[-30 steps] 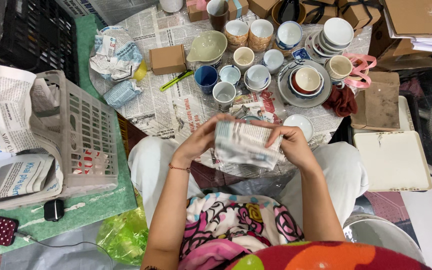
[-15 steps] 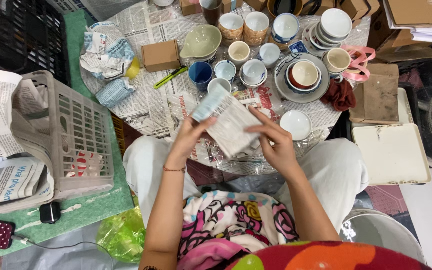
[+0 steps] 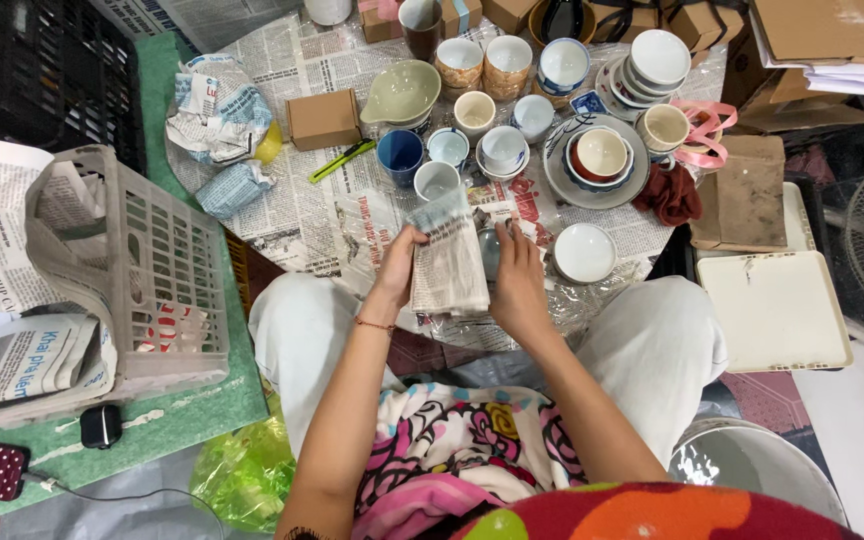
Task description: The person wraps small ceramic cups and bowls individually in newspaper. They pick up each item, fold a sheet of newspaper around it, and place the wrapped item on a growing stack on the table.
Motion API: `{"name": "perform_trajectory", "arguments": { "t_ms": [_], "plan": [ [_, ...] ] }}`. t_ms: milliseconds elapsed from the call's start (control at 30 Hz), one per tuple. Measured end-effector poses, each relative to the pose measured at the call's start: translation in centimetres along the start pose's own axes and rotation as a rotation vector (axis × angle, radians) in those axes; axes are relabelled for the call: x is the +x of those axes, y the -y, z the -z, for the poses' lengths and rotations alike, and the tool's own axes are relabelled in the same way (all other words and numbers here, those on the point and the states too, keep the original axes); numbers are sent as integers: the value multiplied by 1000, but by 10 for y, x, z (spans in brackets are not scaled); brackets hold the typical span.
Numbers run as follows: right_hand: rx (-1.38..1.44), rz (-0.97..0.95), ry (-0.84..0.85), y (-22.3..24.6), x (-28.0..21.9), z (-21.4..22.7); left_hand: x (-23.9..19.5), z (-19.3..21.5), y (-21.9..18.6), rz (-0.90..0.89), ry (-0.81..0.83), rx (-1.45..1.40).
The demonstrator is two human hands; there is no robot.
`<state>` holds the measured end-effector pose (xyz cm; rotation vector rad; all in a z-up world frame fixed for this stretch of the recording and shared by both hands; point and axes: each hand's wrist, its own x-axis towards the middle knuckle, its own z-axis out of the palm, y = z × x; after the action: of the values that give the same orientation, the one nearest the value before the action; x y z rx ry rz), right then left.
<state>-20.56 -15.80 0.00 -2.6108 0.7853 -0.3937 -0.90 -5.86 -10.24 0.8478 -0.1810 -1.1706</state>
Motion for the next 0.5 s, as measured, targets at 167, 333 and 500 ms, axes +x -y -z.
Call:
{"name": "perform_trajectory", "arguments": {
  "t_ms": [167, 333, 500],
  "plan": [
    [214, 24, -53, -8, 0, -9, 18, 9, 24, -135, -149, 460],
    [188, 16, -27, -11, 5, -6, 18, -2, 27, -197, -219, 659],
    [523, -299, -42, -24, 17, 15, 10, -16, 20, -82, -202, 661]
  ]
}}
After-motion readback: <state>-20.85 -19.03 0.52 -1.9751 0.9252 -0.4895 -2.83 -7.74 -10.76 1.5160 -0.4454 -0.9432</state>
